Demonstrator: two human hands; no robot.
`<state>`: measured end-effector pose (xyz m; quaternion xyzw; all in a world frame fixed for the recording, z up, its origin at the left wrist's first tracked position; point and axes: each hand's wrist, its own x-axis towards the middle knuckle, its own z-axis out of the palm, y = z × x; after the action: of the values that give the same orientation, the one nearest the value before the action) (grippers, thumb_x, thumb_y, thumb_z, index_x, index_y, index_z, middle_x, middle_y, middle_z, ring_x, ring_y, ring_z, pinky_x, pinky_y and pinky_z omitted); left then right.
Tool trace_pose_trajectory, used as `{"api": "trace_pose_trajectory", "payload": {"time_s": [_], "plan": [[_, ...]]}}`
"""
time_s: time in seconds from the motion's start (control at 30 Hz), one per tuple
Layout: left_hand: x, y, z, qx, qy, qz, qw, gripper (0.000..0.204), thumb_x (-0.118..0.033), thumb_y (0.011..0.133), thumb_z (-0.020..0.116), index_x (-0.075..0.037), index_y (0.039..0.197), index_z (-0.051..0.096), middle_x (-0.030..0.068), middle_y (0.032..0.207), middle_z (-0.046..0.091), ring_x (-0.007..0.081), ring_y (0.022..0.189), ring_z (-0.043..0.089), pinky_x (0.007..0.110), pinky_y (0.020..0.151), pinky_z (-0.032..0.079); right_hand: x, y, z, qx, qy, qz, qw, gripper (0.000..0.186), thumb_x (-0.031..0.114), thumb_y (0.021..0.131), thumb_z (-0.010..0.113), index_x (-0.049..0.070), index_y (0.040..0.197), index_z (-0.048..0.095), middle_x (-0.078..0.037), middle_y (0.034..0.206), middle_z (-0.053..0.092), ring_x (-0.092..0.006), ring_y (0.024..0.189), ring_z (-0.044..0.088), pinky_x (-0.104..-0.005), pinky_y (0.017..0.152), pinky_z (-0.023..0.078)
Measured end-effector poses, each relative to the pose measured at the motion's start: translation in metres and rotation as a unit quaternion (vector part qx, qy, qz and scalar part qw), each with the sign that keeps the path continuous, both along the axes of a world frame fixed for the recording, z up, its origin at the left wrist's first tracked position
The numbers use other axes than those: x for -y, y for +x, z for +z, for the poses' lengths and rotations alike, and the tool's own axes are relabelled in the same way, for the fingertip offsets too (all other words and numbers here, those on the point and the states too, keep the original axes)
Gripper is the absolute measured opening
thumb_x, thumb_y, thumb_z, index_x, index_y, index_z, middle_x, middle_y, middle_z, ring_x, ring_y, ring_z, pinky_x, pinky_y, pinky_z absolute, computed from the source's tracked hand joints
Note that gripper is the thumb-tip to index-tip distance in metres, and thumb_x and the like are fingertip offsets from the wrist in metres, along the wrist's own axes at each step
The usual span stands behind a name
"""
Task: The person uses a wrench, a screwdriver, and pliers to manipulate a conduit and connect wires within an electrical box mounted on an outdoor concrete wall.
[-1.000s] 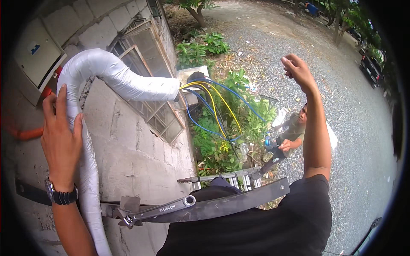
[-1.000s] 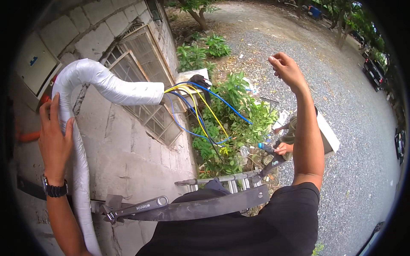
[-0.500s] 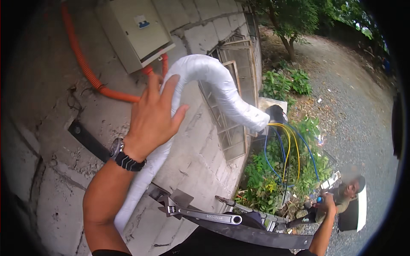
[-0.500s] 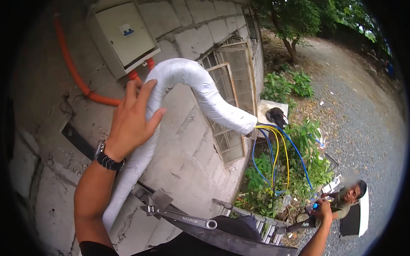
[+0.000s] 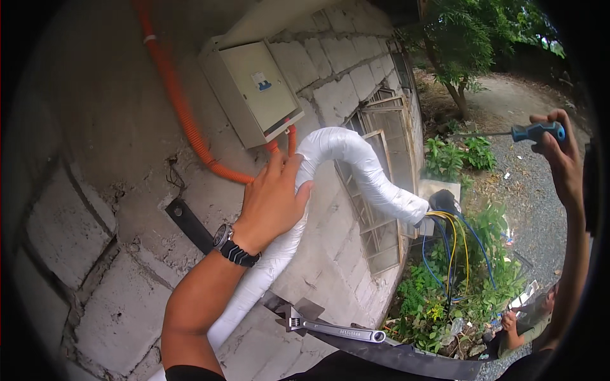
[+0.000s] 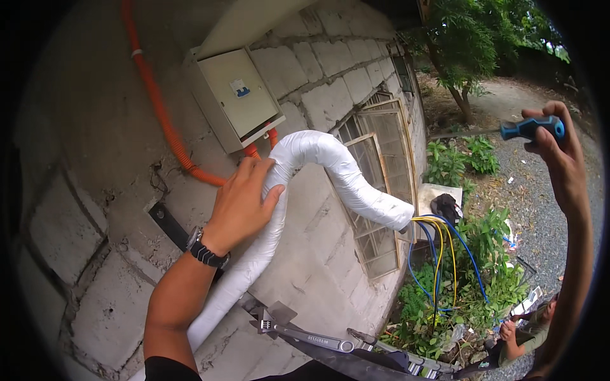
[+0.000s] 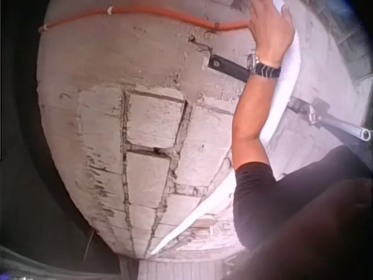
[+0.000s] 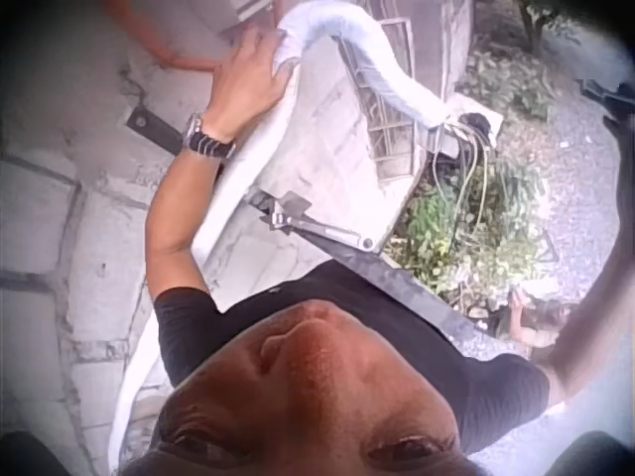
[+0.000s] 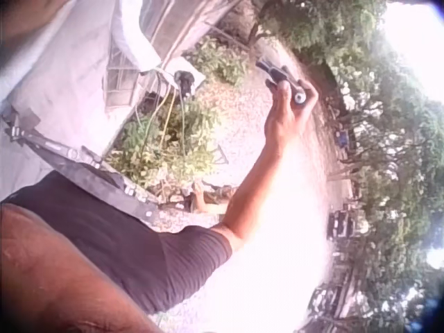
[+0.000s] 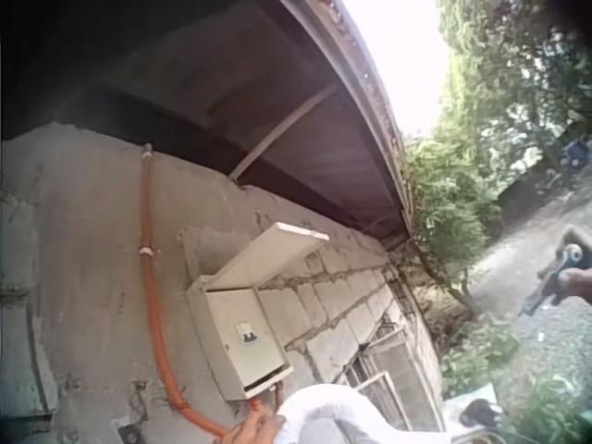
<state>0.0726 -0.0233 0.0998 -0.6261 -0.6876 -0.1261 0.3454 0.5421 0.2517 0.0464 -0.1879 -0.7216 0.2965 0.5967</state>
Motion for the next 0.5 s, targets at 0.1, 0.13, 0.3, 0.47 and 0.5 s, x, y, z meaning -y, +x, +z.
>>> {"api": "trace_pose_trajectory", "payload": {"time_s": [0.1, 0.13, 0.3, 0.47, 0.5], "plan": [[0.0, -0.004, 0.029, -0.006, 0.004, 0.011, 1.0, 0.039, -0.022, 0.093, 0.071, -0.002, 0.124, 0.064, 0.0166, 0.114, 0.065, 0.0382, 0.103, 0.065, 0.047, 0.089, 0.053, 0.007, -0.088, 0.094, 0.045, 0.097, 0.136, 0.985, 0.044, 0.032, 0.101, 0.071, 0.011, 0.134, 0.051, -0.011, 0.134, 0.064, -0.0177, 0.117, 0.065, -0.0332, 0.099, 0.056], [-0.014, -0.002, 0.04, -0.018, 0.003, -0.012, 1.0, 0.033, -0.021, 0.093, 0.071, -0.001, 0.119, 0.066, 0.0149, 0.109, 0.067, 0.0375, 0.103, 0.065, 0.047, 0.089, 0.053, 0.011, -0.101, 0.113, 0.061, 0.133, 0.111, 0.983, 0.043, 0.031, 0.101, 0.071, 0.01, 0.133, 0.051, -0.011, 0.132, 0.065, -0.0176, 0.115, 0.066, -0.0336, 0.098, 0.057], [-0.053, -0.035, 0.124, -0.199, 0.159, -0.067, 0.965, 0.029, -0.012, 0.091, 0.07, -0.003, 0.119, 0.067, 0.0156, 0.11, 0.068, 0.0364, 0.102, 0.065, 0.047, 0.091, 0.052, 0.014, -0.218, 0.183, -0.035, 0.08, 0.282, 0.955, 0.038, 0.008, 0.1, 0.071, 0.006, 0.127, 0.045, -0.01, 0.115, 0.065, -0.0197, 0.104, 0.069, -0.0355, 0.089, 0.063], [-0.094, -0.078, 0.165, -0.19, 0.051, -0.113, 0.974, 0.037, -0.009, 0.094, 0.067, -0.003, 0.13, 0.064, 0.0197, 0.123, 0.069, 0.039, 0.114, 0.064, 0.045, 0.097, 0.052, -0.008, -0.301, 0.189, -0.107, 0.125, 0.275, 0.947, 0.038, 0.017, 0.101, 0.07, 0.005, 0.13, 0.048, -0.012, 0.129, 0.062, -0.0215, 0.116, 0.066, -0.0358, 0.098, 0.06], [-0.104, -0.08, 0.169, -0.194, 0.052, -0.114, 0.973, 0.037, -0.009, 0.094, 0.067, -0.003, 0.13, 0.064, 0.0197, 0.123, 0.069, 0.039, 0.114, 0.064, 0.045, 0.097, 0.052, -0.011, -0.311, 0.186, -0.138, 0.131, 0.277, 0.942, 0.041, 0.012, 0.098, 0.072, 0.0, 0.127, 0.047, -0.014, 0.12, 0.065, -0.0213, 0.108, 0.069, -0.0341, 0.092, 0.061]]}}
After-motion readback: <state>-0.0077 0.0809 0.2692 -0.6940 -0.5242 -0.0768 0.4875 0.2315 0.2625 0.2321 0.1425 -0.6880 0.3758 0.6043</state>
